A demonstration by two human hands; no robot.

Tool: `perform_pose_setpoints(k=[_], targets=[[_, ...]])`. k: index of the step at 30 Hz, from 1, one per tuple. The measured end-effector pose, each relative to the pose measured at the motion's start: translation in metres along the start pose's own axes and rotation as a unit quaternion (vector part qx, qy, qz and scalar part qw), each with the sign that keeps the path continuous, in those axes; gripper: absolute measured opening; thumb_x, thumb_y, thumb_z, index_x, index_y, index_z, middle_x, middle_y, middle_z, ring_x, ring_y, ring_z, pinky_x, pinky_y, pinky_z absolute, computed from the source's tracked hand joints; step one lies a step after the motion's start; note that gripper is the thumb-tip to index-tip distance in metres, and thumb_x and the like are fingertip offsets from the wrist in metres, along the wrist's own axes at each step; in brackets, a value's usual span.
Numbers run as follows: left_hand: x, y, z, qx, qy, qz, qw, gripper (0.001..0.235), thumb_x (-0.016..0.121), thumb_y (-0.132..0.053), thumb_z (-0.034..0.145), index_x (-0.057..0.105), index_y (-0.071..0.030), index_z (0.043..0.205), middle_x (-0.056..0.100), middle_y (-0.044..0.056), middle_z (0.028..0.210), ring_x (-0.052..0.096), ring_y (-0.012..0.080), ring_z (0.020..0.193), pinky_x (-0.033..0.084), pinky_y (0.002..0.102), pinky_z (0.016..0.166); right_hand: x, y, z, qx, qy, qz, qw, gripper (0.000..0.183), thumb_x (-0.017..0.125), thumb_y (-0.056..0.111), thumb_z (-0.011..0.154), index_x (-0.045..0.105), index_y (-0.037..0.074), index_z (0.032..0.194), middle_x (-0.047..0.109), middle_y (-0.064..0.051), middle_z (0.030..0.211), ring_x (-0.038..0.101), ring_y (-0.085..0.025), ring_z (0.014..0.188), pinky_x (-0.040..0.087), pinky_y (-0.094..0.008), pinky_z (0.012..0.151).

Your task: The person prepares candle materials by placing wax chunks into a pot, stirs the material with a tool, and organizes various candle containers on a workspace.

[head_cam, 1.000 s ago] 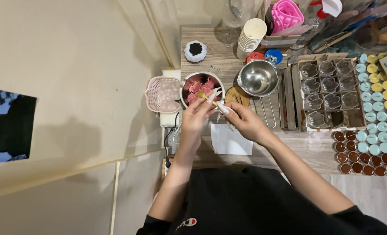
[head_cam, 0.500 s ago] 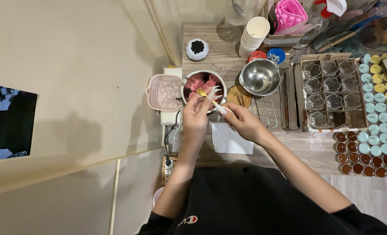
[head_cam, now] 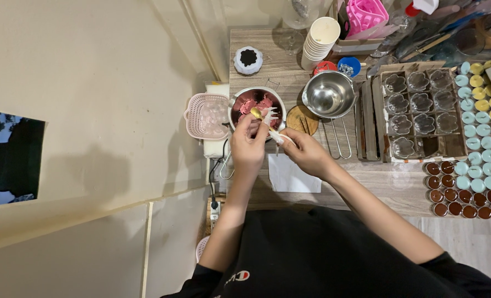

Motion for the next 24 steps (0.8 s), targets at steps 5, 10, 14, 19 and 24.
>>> perform_pose_setpoints(k=[5,10,14,19,24], targets=[[0.001,-0.008,0.001,0.008,-0.004,0.059,0.998,0.028,0.062,-0.002,0.099,0.067,0.004,0.126,0.072,0.007,0.104,0.07,0.0114,0.093,0.056,0.025,0.084,0.005,-0.01,0.001,0.05,0.024,0.058,0.997,0.027,0.053,0.028,0.105,0.063,0.004,0.104,0.049,0.005,0.067,0.043,-0.006,0.058,0.036,-0.025,0.051],[0.001,0.026,0.005,-0.05,0.033,-0.068,0.996,0.032,0.067,-0.008,0.1,0.065,0.007,0.128,0.073,0.01,0.118,0.069,0.0138,0.106,0.056,0.027,0.096,-0.012,-0.016,0.005,0.071,0.018,0.105,0.992,0.025,0.05,0.029,0.106,0.064,0.008,0.105,0.049,0.004,0.067,0.043,-0.005,0.057,0.036,-0.024,0.051],[0.004,0.046,0.016,-0.085,0.061,-0.097,0.99,0.039,0.068,-0.013,0.101,0.062,0.009,0.132,0.071,0.014,0.123,0.068,0.0163,0.11,0.054,0.029,0.099,-0.01,-0.014,-0.003,0.165,0.028,0.442,0.881,0.031,0.043,0.028,0.106,0.06,0.005,0.095,0.053,-0.002,0.07,0.043,-0.01,0.055,0.043,-0.028,0.058],[-0.004,0.026,0.011,-0.09,0.081,-0.078,0.99,0.043,0.056,-0.023,0.106,0.059,0.009,0.136,0.069,0.019,0.13,0.068,0.0207,0.117,0.053,0.031,0.103,0.0,-0.002,-0.008,0.136,0.116,0.545,0.819,0.035,0.039,0.031,0.111,0.056,0.007,0.091,0.049,0.001,0.072,0.039,-0.009,0.055,0.039,-0.026,0.057],[-0.014,0.005,0.003,-0.103,0.059,-0.04,0.992,0.049,0.047,-0.031,0.109,0.059,0.007,0.137,0.07,0.019,0.129,0.07,0.0231,0.116,0.055,0.034,0.102,0.001,-0.007,-0.009,0.115,0.137,0.54,0.822,0.037,0.039,0.031,0.113,0.055,0.008,0.091,0.048,0.001,0.073,0.039,-0.009,0.056,0.04,-0.027,0.06]])
Point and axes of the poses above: each hand's wrist, its own z-axis towards the middle knuckle, its own x-axis out of the palm, y = z × x, the point moved 5 cm from there along z, towards the middle knuckle
